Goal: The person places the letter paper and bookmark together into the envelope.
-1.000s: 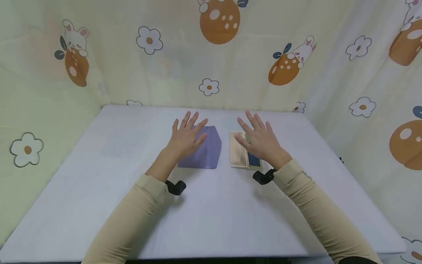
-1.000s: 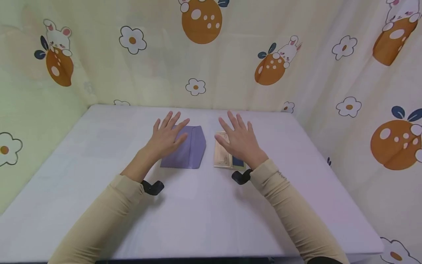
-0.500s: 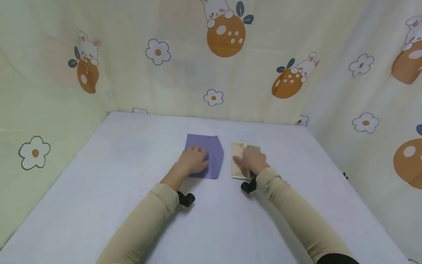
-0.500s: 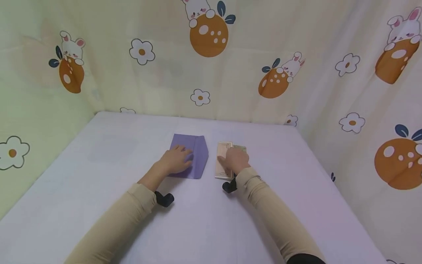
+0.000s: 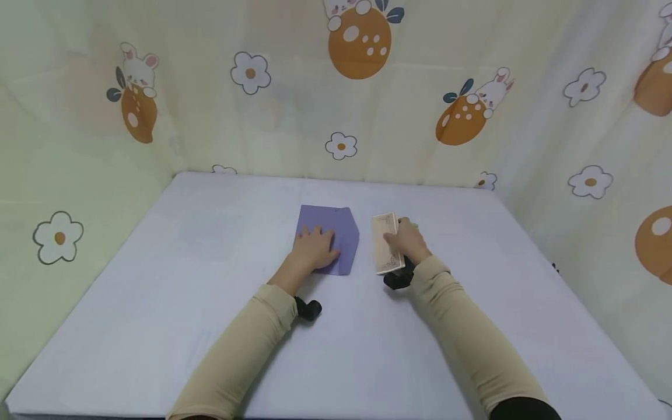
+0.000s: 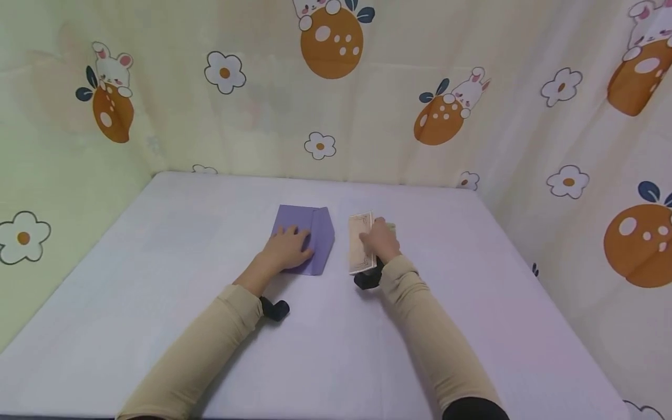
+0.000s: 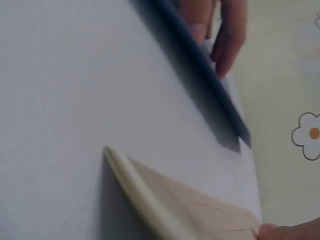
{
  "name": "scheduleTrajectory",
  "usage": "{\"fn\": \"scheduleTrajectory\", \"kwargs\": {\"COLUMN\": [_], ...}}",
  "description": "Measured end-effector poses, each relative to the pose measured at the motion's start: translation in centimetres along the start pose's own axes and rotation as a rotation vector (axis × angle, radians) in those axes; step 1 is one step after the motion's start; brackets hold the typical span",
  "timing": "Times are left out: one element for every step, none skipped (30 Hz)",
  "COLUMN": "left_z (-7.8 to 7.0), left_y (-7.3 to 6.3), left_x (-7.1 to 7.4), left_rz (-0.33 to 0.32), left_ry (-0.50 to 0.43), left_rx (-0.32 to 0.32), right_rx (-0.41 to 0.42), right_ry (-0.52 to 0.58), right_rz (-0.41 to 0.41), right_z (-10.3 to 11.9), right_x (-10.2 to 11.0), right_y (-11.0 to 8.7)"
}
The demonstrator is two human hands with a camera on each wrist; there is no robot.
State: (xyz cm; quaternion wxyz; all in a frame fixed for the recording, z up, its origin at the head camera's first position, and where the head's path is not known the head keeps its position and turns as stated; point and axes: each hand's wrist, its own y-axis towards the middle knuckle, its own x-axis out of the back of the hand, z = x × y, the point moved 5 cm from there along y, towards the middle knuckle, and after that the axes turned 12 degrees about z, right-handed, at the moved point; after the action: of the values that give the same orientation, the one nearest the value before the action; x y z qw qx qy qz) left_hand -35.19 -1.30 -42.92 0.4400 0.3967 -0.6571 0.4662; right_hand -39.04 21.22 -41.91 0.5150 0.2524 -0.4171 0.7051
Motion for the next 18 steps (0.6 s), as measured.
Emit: {"fn": "scheduleTrajectory", "kwargs": {"left_z": [0.0,0.0,0.0,0.0,0.0,0.0,0.0,0.0,-0.1,0.0,0.0,0.1,0.3,0.4,0.6,0.8,0.9,1.1], "left_y": [0.1,0.2,0.2,0.3,0.3,0.3,0.3,0.3,0.3,0.3,0.2,0.2,0.1,0.1,0.0,0.0,0.0,0.0], "left_x": [0.1,0.2,0.2,0.2,0.2,0.2,0.2,0.3,0.4,0.5,0.6,0.7,0.9,1.1,1.3,1.5,1.6,1.7], "left_rz": [-0.002,-0.003,-0.004,-0.005,-0.005,-0.006,-0.008,-0.009,-0.011,-0.012,-0.015,-0.022,-0.030,-0.038,-0.046,-0.054,-0.065,-0.071], "left_ry": [0.002,0.004,0.002,-0.001,-0.007,-0.010,-0.012,-0.015,-0.023,-0.027,-0.030,-0.033,-0.037,-0.039,-0.041,-0.043,-0.047,-0.053], "left_rx": [0.004,0.007,0.010,0.010,0.009,0.007,0.001,-0.006,-0.016,-0.026,-0.034,-0.042,-0.050,-0.056,-0.062,-0.067,-0.073,-0.079], "right_rx": [0.027,0.049,0.068,0.081,0.088,0.095,0.101,0.108,0.121,0.136,0.155,0.173,0.190,0.208,0.223,0.230,0.233,0.234], "right_ry": [0.041,0.078,0.112,0.146,0.182,0.217,0.259,0.314,0.372,0.435,0.487,0.528,0.555,0.566,0.562,0.552,0.529,0.512], "right_rz": [-0.007,-0.016,-0.026,-0.044,-0.062,-0.089,-0.115,-0.139,-0.160,-0.180,-0.191,-0.200,-0.204,-0.203,-0.204,-0.209,-0.216,-0.227], "right_z": [0.0,0.0,0.1,0.1,0.0,0.1,0.2,0.3,0.4,0.6,0.9,1.3,1.7,2.1,2.6,3.0,3.5,3.8], "right_x": [0.2,0.5,0.8,1.1,1.4,1.7,2.1,2.4,2.7,3.0,3.1,3.1,3.1,3.0,2.9,2.7,2.5,2.3], "right_y": [0.0,0.0,0.0,-0.1,-0.2,-0.4,-0.7,-0.9,-1.1,-1.3,-1.6,-1.7,-1.9,-1.9,-2.0,-1.9,-1.8,-1.6]}}
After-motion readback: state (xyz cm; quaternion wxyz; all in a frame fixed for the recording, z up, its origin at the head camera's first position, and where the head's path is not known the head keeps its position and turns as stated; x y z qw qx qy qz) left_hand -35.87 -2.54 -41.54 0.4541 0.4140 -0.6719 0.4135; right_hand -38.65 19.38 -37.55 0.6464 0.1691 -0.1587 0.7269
